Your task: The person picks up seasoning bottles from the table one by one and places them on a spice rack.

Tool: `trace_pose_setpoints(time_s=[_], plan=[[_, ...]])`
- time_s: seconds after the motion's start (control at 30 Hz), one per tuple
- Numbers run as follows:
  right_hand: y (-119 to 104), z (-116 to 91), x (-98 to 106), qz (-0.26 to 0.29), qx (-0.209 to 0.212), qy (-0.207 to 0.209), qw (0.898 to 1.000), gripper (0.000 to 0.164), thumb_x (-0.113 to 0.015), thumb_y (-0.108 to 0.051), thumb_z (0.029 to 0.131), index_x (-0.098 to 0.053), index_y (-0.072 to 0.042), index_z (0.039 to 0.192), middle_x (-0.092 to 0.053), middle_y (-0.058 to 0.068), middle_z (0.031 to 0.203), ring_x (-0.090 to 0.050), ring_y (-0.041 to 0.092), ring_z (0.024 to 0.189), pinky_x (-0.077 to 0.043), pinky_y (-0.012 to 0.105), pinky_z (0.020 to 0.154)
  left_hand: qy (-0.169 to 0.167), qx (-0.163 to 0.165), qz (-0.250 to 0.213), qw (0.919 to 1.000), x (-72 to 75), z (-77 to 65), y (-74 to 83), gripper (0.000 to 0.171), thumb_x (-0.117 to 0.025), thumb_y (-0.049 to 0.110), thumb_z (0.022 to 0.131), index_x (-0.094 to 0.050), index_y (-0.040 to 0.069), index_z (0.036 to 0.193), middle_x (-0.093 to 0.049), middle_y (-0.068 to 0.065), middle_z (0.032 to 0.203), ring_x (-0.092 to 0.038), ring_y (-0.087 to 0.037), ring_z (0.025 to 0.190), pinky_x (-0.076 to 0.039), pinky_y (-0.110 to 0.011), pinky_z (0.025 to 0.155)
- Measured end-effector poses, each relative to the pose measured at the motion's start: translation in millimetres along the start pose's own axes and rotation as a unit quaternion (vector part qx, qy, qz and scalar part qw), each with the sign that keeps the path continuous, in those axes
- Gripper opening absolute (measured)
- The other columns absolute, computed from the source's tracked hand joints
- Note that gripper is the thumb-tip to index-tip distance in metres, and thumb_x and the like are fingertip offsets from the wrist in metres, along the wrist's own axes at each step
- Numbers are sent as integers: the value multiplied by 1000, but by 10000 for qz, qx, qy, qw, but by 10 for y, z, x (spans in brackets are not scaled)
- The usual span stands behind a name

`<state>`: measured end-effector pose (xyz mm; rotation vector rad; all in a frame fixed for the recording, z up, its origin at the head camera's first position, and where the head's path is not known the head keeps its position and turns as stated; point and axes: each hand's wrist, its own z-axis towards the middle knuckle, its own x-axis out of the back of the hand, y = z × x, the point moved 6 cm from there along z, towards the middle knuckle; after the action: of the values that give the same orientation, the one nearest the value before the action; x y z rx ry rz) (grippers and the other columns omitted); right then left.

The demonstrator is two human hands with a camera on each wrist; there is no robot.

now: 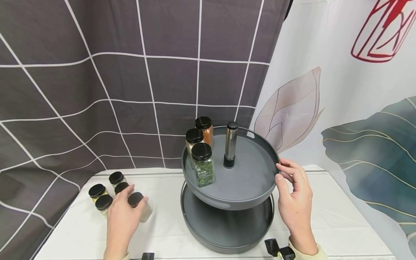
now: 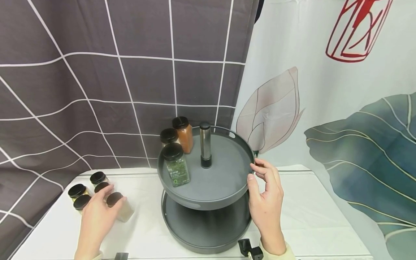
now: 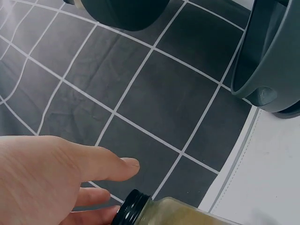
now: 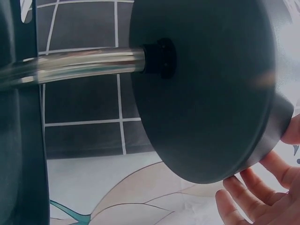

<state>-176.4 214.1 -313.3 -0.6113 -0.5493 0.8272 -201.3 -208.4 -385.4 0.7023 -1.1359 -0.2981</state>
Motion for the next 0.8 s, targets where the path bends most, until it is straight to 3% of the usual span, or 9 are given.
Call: trace_pose_setpoints(time_s=[0.23, 0.4, 0.63, 0.8], plan=[[-29, 5, 7, 62, 43, 30, 10000, 21, -54, 5, 86, -63, 3, 105, -55, 5, 121, -51, 14, 112, -42, 18, 91, -249, 69, 24, 9997, -19, 12, -47, 63, -72, 20, 76, -47, -3, 129, -49, -27, 127, -39, -47, 120, -25, -57, 100], [-41, 4, 5, -37, 104, 150, 9998, 20, -54, 5, 86, -64, 1, 103, -56, 7, 119, -52, 9, 109, -41, 14, 90, -389, 142, 130, 9991, -37, 22, -88, 66, -72, 22, 76, -46, -3, 130, -46, -32, 128, -38, -52, 118, -29, -58, 99], [-16, 8, 11, -147, 114, 223, 9996, 21, -49, 5, 89, -65, 1, 102, -58, 9, 117, -50, 10, 111, -39, 13, 87, -894, 276, 275, 9952, -102, 36, -167, 73, -71, 23, 77, -38, -6, 135, -43, -36, 128, -35, -54, 119, -22, -62, 101], [-26, 12, 20, -147, 97, 220, 9996, 22, -47, 5, 90, -66, 0, 100, -58, 8, 116, -49, 10, 112, -39, 13, 86, -1048, 252, 332, 9936, -122, 43, -205, 76, -71, 19, 73, -36, -6, 136, -48, -36, 122, -42, -54, 113, -31, -64, 95]])
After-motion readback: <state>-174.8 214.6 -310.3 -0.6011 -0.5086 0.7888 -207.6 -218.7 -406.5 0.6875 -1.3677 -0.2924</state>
